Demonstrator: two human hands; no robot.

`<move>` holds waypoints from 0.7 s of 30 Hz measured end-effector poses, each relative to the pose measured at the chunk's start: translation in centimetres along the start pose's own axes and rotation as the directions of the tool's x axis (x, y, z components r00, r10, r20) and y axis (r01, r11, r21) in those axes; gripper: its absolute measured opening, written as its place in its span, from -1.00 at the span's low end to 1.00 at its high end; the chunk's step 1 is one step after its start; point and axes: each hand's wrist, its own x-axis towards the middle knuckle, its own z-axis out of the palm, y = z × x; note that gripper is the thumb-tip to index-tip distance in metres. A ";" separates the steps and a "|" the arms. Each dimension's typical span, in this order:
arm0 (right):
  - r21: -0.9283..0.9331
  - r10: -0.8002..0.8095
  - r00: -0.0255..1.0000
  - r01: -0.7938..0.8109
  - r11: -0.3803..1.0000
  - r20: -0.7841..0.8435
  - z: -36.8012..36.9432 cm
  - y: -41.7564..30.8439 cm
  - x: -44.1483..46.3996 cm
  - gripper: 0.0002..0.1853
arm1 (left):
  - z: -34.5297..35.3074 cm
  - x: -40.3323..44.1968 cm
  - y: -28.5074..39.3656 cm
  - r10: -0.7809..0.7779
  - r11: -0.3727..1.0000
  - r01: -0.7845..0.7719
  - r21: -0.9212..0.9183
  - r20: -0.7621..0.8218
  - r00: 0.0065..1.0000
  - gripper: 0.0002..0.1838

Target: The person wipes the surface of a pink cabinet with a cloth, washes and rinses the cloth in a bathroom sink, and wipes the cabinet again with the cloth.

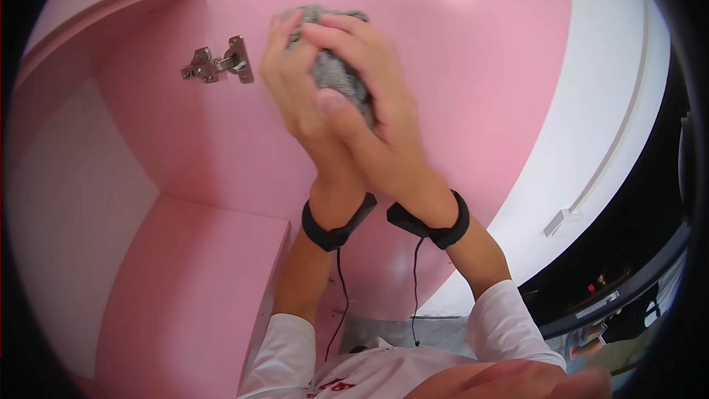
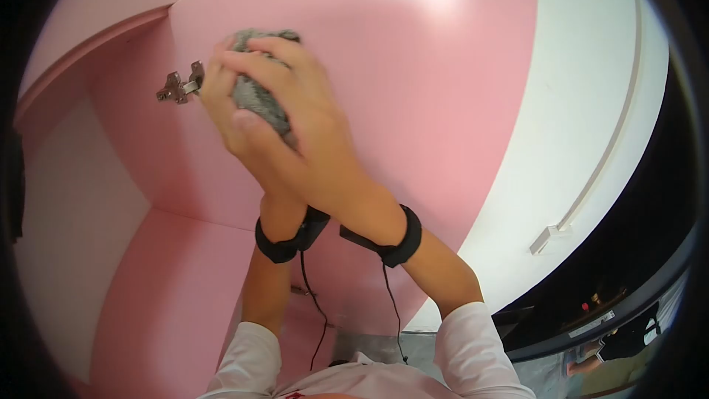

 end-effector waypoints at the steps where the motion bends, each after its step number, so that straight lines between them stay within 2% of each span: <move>1: 0.006 -0.004 1.000 0.004 1.000 -0.005 -1.2 0.0 -0.2 -0.48 | 0.4 -0.1 0.5 0.012 1.000 -0.012 -0.003 0.024 1.000 -0.65; 4: -0.063 -0.061 0.996 0.057 0.996 -0.067 -5.2 0.0 -1.0 -0.45 | 2.3 0.4 4.0 0.033 0.999 -0.032 -0.012 0.089 0.995 -0.66; 5: -0.122 -0.043 0.993 0.029 0.992 -0.111 -8.8 0.9 -2.4 -0.44 | 5.4 -1.2 6.2 0.035 0.999 -0.031 -0.027 0.143 0.989 -0.67; 6: -0.177 -0.033 0.988 0.005 0.984 -0.152 -13.9 2.1 -6.2 -0.42 | 9.4 -5.7 9.3 0.006 0.996 0.005 -0.090 0.123 0.992 -0.72; 8: -0.170 0.004 0.981 -0.038 0.985 -0.192 -16.7 1.5 -7.0 -0.40 | 11.6 -6.3 11.1 0.020 0.995 -0.004 -0.099 0.158 0.987 -0.75; 10: -0.151 0.039 0.974 -0.075 0.986 -0.225 -19.0 1.2 -7.8 -0.38 | 13.5 -7.0 12.3 0.081 0.994 -0.068 -0.080 0.179 0.980 -0.71; 13: -0.092 0.146 0.947 -0.178 0.980 -0.286 -21.4 0.5 -8.8 -0.35 | 15.4 -7.3 14.4 0.096 0.992 -0.075 -0.104 0.214 0.972 -0.72; 15: 0.027 0.215 0.916 -0.219 0.975 -0.339 -22.7 -0.3 -9.7 -0.41 | 16.0 -8.1 15.8 0.085 0.992 -0.060 -0.107 0.248 0.965 -0.74; 17: 0.042 0.251 0.910 -0.251 0.967 -0.330 -23.7 -1.1 -11.1 -0.38 | 16.1 -8.9 17.3 0.049 0.988 0.001 -0.157 0.315 0.948 -0.74; 20: 0.092 0.366 0.831 -0.362 0.928 -0.419 -24.5 -3.1 -13.9 -0.24 | 15.9 -9.9 18.5 0.071 0.989 -0.010 -0.148 0.414 0.908 -0.66; 21: 0.115 0.369 0.829 -0.355 0.928 -0.421 -24.8 -3.9 -15.4 -0.24 | 15.7 -9.9 18.9 0.081 0.991 -0.026 -0.134 0.423 0.903 -0.66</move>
